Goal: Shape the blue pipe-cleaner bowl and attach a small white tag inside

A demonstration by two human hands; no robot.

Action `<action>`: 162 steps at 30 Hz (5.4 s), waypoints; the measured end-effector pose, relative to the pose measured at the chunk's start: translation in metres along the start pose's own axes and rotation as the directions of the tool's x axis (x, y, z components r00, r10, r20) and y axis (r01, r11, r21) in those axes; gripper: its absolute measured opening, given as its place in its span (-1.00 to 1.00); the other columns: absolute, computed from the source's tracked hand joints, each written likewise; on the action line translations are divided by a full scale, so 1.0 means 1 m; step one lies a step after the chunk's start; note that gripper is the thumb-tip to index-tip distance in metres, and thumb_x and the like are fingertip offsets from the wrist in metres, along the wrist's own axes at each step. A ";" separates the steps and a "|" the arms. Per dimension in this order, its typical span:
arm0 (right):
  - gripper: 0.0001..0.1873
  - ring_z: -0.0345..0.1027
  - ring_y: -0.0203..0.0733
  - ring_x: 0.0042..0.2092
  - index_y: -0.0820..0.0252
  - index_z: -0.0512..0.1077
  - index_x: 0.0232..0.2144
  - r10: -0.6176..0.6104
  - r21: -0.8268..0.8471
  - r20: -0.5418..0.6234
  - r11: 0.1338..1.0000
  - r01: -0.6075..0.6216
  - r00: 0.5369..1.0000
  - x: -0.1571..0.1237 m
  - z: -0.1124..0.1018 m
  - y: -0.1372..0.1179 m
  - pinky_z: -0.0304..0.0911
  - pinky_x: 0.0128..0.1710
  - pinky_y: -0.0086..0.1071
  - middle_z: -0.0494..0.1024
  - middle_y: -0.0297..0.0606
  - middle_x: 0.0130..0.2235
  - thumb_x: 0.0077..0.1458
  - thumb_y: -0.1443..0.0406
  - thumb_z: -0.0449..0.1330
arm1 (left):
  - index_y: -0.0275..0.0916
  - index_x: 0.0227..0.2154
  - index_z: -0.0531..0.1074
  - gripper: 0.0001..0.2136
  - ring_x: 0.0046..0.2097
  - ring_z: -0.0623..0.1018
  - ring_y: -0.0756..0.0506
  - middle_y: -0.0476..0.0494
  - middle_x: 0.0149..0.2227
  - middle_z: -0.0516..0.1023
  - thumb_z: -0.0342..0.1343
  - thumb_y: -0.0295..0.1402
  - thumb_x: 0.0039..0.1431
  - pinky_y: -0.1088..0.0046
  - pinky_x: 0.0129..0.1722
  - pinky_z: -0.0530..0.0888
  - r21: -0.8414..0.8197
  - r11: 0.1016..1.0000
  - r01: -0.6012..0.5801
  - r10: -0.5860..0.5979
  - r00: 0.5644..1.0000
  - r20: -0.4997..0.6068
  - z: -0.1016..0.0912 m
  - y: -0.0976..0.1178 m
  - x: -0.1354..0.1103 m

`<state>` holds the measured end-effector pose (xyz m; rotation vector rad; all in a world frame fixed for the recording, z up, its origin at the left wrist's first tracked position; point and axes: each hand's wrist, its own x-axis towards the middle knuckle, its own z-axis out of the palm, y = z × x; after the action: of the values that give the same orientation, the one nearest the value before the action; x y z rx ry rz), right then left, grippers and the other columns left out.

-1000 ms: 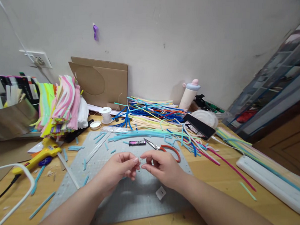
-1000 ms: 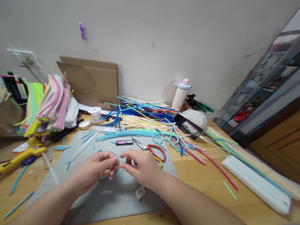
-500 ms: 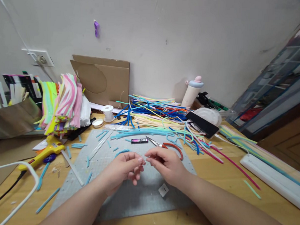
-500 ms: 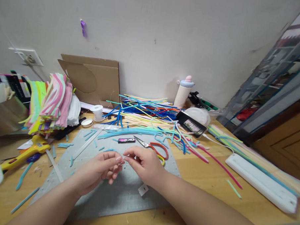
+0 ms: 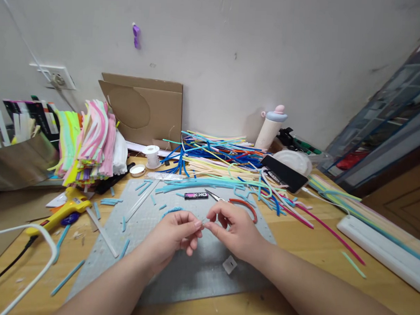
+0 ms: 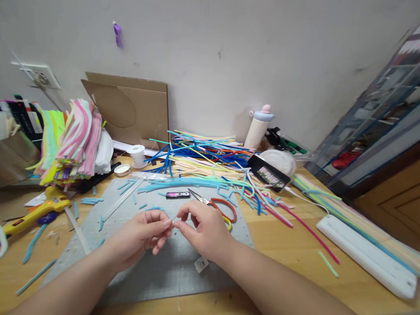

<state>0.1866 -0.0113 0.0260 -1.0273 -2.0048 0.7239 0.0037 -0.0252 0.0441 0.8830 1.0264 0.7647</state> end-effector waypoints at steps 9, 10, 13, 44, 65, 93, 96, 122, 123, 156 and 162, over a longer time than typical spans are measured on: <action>-0.91 0.21 -0.32 -0.44 0.19 0.48 -0.42 -0.131 0.075 -0.027 0.988 0.132 0.991 0.003 0.000 -0.003 0.10 -0.43 -0.43 0.43 -0.35 -0.47 0.12 0.37 0.19 | -0.34 -0.53 0.42 -0.68 -0.62 0.37 0.12 -0.03 -0.54 0.47 0.34 -0.17 -0.13 0.66 -0.67 0.32 -0.079 0.997 -0.001 0.000 1.000 -0.011 0.000 0.000 0.001; -0.92 0.21 -0.32 -0.45 0.19 0.48 -0.42 -0.127 0.086 -0.041 0.988 0.130 0.991 0.003 0.000 -0.003 0.10 -0.43 -0.43 0.43 -0.35 -0.47 0.11 0.38 0.20 | -0.35 -0.50 0.43 -0.69 -0.61 0.37 0.11 -0.04 -0.53 0.48 0.32 -0.17 -0.10 0.66 -0.67 0.33 -0.098 0.995 0.001 -0.002 1.000 -0.001 0.000 0.000 0.001; -0.93 0.22 -0.32 -0.44 0.20 0.47 -0.43 -0.108 0.097 -0.059 0.989 0.113 0.992 0.003 0.000 -0.003 0.10 -0.44 -0.43 0.44 -0.34 -0.47 0.09 0.40 0.20 | -0.35 -0.46 0.44 -0.71 -0.59 0.39 0.10 -0.06 -0.50 0.48 0.27 -0.18 -0.03 0.67 -0.69 0.34 -0.136 0.991 0.007 -0.004 1.000 0.025 -0.003 0.000 0.001; -0.85 0.23 -0.34 -0.44 0.17 0.47 -0.24 -0.171 0.087 0.105 0.983 0.162 0.980 0.004 -0.011 0.004 0.15 -0.47 -0.47 0.48 -0.32 -0.37 0.09 0.32 0.27 | -0.36 -0.62 0.41 -0.72 -0.70 0.32 0.15 -0.04 -0.62 0.45 0.36 -0.27 -0.22 0.68 -0.74 0.24 -0.006 0.994 0.113 -0.111 0.984 0.138 -0.008 0.003 -0.001; -0.91 0.40 -0.27 -0.32 0.18 0.50 -0.35 -0.329 -0.002 0.134 0.943 0.332 0.935 0.006 -0.014 0.001 0.28 -0.31 -0.42 0.52 -0.25 -0.36 0.15 0.39 0.18 | -0.29 -0.63 0.32 -0.71 -0.71 0.32 0.10 0.05 -0.69 0.37 0.28 -0.21 -0.17 0.63 -0.73 0.23 0.186 0.981 0.048 -0.062 0.996 0.069 -0.006 0.005 -0.004; -0.87 0.36 -0.26 -0.35 0.14 0.43 -0.35 -0.398 -0.206 -0.090 0.904 0.374 0.913 -0.003 -0.012 -0.015 0.27 -0.31 -0.37 0.51 -0.26 -0.39 0.15 0.44 0.13 | -0.16 -0.44 0.55 -0.91 -0.29 0.55 -0.11 -0.14 -0.38 0.61 0.16 -0.39 0.13 0.42 -0.24 0.40 0.728 0.413 -0.547 0.727 0.680 0.098 0.001 -0.004 -0.011; -0.87 0.36 -0.25 -0.35 0.15 0.43 -0.36 -0.393 -0.185 -0.093 0.910 0.372 0.915 -0.004 -0.011 -0.015 0.27 -0.31 -0.36 0.50 -0.26 -0.40 0.15 0.44 0.13 | -0.17 -0.43 0.52 -0.91 -0.30 0.54 -0.09 -0.14 -0.39 0.59 0.13 -0.40 0.15 0.43 -0.25 0.40 0.746 0.368 -0.555 0.741 0.660 0.125 0.001 -0.005 -0.012; -0.90 0.36 -0.25 -0.32 0.16 0.41 -0.33 -0.393 -0.126 0.010 0.912 0.391 0.920 0.001 -0.014 -0.008 0.26 -0.32 -0.38 0.49 -0.25 -0.37 0.15 0.43 0.12 | -0.29 -0.55 0.34 -0.71 -0.56 0.28 0.08 0.05 -0.62 0.33 0.24 -0.16 -0.01 0.53 -0.52 0.19 0.106 0.986 -0.130 0.117 0.985 0.128 0.000 0.001 -0.005; -0.90 0.36 -0.25 -0.32 0.16 0.41 -0.33 -0.394 -0.129 0.010 0.911 0.392 0.919 0.001 -0.014 -0.008 0.26 -0.32 -0.37 0.49 -0.25 -0.37 0.15 0.43 0.12 | -0.28 -0.54 0.35 -0.71 -0.56 0.29 0.08 0.05 -0.61 0.33 0.24 -0.17 -0.02 0.53 -0.52 0.19 0.097 0.988 -0.120 0.107 0.986 0.126 0.000 0.001 -0.005; -0.88 0.32 -0.30 -0.39 0.20 0.40 -0.38 -0.318 -0.133 -0.011 0.940 0.314 0.948 -0.004 -0.007 -0.015 0.19 -0.39 -0.43 0.48 -0.29 -0.42 0.10 0.47 0.11 | -0.30 -0.53 0.39 -0.81 -0.55 0.32 0.09 0.03 -0.59 0.38 0.28 -0.33 -0.06 0.59 -0.52 0.28 -0.126 0.992 -0.007 0.026 0.990 0.142 0.005 -0.004 -0.004; -0.91 0.26 -0.31 -0.41 0.18 0.38 -0.39 -0.254 -0.064 -0.093 0.967 0.248 0.963 -0.005 -0.008 -0.015 0.15 -0.43 -0.41 0.45 -0.32 -0.43 0.10 0.45 0.16 | -0.31 -0.52 0.43 -0.80 -0.54 0.20 0.13 0.07 -0.56 0.31 0.29 -0.29 -0.04 0.60 -0.54 0.14 -0.017 0.987 -0.161 0.162 0.986 0.050 0.006 -0.003 -0.005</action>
<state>0.1888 -0.0223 0.0400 -0.8018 -2.0275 0.4770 0.0076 -0.0318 0.0451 0.9786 0.9111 0.8794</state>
